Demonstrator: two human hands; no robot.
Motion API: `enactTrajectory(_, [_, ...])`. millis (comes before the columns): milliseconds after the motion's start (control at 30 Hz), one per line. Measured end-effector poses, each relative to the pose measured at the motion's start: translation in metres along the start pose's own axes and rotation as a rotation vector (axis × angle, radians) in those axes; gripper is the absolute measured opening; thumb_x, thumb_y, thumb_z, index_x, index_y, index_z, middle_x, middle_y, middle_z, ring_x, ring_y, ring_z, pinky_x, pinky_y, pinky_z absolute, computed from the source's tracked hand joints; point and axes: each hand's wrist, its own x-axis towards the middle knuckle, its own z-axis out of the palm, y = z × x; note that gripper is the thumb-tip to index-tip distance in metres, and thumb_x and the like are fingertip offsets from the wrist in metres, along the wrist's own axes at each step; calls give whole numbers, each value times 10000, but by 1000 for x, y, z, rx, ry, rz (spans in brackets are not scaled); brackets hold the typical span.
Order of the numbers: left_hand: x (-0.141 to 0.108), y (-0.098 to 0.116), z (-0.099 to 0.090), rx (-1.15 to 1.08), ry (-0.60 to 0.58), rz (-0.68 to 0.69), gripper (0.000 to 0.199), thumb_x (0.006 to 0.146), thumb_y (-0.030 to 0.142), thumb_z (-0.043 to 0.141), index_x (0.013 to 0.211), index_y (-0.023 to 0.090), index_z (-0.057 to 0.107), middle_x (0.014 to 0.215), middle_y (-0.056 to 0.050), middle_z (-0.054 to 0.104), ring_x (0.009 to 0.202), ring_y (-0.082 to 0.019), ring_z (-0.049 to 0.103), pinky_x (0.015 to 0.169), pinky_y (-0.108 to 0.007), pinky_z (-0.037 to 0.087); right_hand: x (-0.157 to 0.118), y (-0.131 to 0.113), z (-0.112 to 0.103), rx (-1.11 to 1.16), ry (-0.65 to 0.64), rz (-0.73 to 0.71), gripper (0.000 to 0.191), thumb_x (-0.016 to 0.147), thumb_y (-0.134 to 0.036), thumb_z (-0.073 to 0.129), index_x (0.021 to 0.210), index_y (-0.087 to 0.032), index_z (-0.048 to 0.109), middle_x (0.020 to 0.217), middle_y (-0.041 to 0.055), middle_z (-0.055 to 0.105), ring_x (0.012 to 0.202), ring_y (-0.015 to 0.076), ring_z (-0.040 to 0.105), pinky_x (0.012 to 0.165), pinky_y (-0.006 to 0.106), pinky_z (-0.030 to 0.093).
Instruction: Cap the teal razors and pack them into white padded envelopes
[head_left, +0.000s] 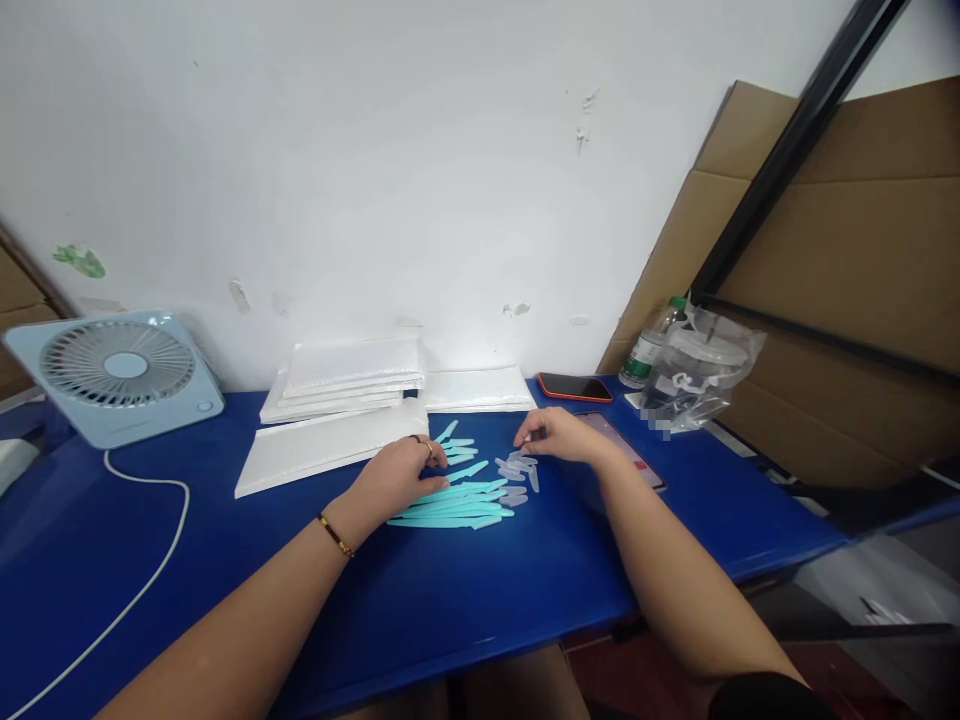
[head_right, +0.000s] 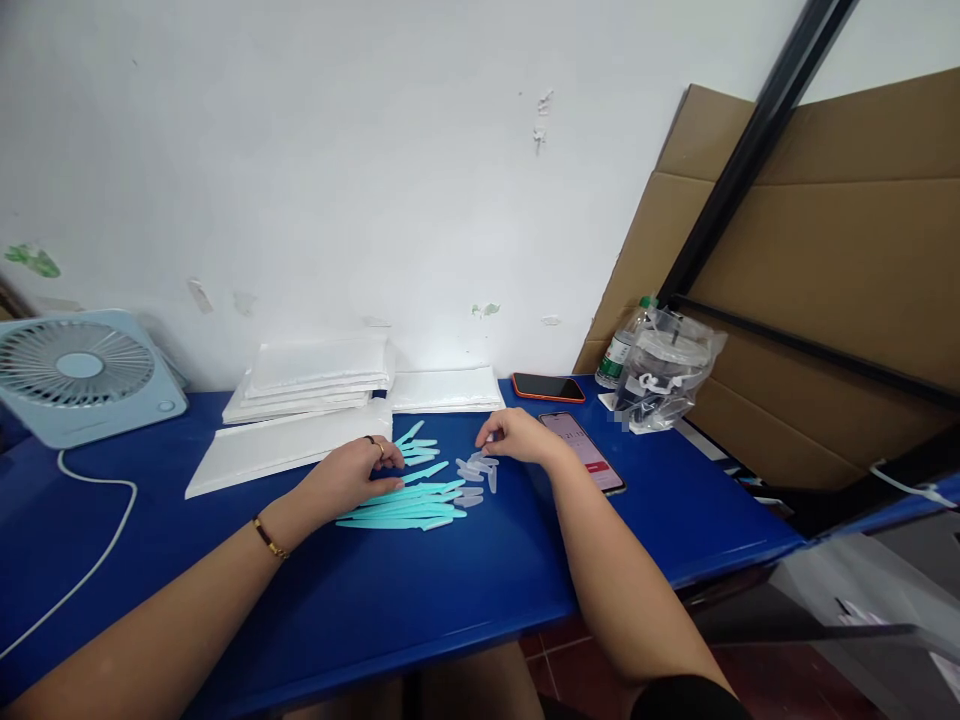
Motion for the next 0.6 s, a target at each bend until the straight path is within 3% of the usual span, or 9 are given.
enactTrajectory(133, [2, 5, 1, 60, -69, -13, 147, 785, 291, 527, 793, 224, 658, 809, -10, 654, 719, -157, 584, 625, -246, 416, 2, 5, 4, 18, -89, -52, 168, 705, -286, 680, 831, -191, 737, 808, 31, 693, 707, 148, 605, 628, 229, 430])
enactTrajectory(367, [4, 4, 2, 212, -4, 68, 215, 782, 205, 456, 658, 209, 631, 650, -12, 615, 597, -147, 552, 568, -252, 363, 12, 3, 20, 45, -12, -159, 170, 760, -314, 651, 825, -179, 733, 781, 42, 664, 672, 133, 594, 594, 220, 425])
enactTrajectory(600, [9, -6, 9, 68, -11, 49, 168, 780, 268, 530, 822, 233, 689, 800, -15, 676, 674, -154, 590, 634, -254, 419, 22, -13, 43, 27, 35, -272, 104, 764, -251, 664, 807, -184, 731, 780, 37, 651, 627, 110, 577, 572, 210, 416])
